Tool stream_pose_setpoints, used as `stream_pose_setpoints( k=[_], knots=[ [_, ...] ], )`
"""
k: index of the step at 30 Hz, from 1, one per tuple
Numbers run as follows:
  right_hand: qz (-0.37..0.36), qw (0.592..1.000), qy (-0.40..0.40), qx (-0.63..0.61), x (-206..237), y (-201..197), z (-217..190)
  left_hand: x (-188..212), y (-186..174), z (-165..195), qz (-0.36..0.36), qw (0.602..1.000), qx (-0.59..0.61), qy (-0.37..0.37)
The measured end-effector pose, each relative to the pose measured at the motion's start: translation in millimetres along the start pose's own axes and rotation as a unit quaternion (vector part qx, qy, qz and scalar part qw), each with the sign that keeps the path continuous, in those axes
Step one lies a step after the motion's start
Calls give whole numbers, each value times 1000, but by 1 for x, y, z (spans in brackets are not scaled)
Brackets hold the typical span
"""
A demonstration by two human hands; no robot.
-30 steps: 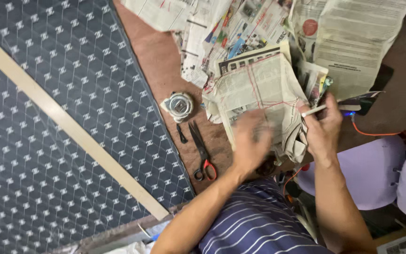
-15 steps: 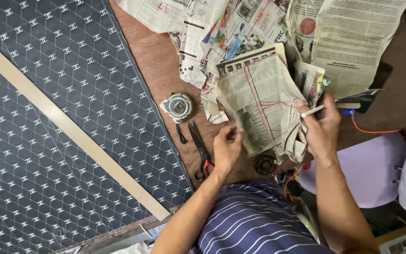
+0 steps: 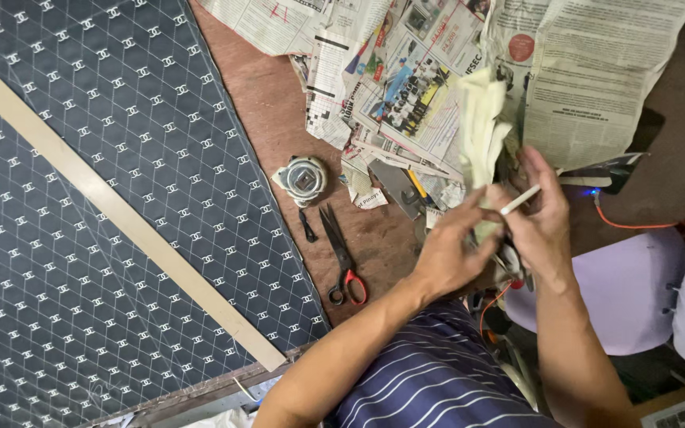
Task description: The person lays a long strip of patterned material on a workbench, spreads newspaper over part of the table, then uses a tape measure and a marker to take repeated measurements and make marks along the strip and the material, repositioning the tape measure at different points.
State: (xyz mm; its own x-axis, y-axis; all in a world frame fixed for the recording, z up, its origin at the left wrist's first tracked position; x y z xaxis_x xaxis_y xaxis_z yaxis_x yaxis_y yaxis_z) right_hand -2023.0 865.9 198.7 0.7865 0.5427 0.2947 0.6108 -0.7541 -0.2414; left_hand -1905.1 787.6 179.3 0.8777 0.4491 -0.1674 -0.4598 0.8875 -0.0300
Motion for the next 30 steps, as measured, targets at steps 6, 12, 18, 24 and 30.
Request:
stream_pose_setpoints(
  k=[6,12,18,24,30],
  knots=[
    [40,998,28,40,-6,-10,6,-3,3,-38,-43,998,39,-29],
    [135,990,37,2,-4,-40,19,2,-76,-141,288,948,23,-131],
    [146,987,29,-55,-3,-54,24,-7,-90,-199,313,938,28,-146],
    [146,987,34,-57,-3,-57,26,-27,-82,-211,340,917,104,-183],
    [152,987,38,-35,-2,-54,23,-36,-75,-224,404,846,221,-269]
  ],
)
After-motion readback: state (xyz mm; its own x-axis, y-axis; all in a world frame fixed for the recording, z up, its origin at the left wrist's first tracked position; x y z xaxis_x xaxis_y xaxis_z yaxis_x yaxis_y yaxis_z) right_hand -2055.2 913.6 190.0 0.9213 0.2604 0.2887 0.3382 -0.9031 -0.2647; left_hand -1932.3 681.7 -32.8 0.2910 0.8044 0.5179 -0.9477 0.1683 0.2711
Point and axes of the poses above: each hand's wrist, its own x-axis away from the middle knuckle, its own y-axis out of the palm, z = x × y, the point moved 9 cm from there along -x, towards the middle knuckle, and after that the axes turned 13 degrees about y, right-handed, at the moved point
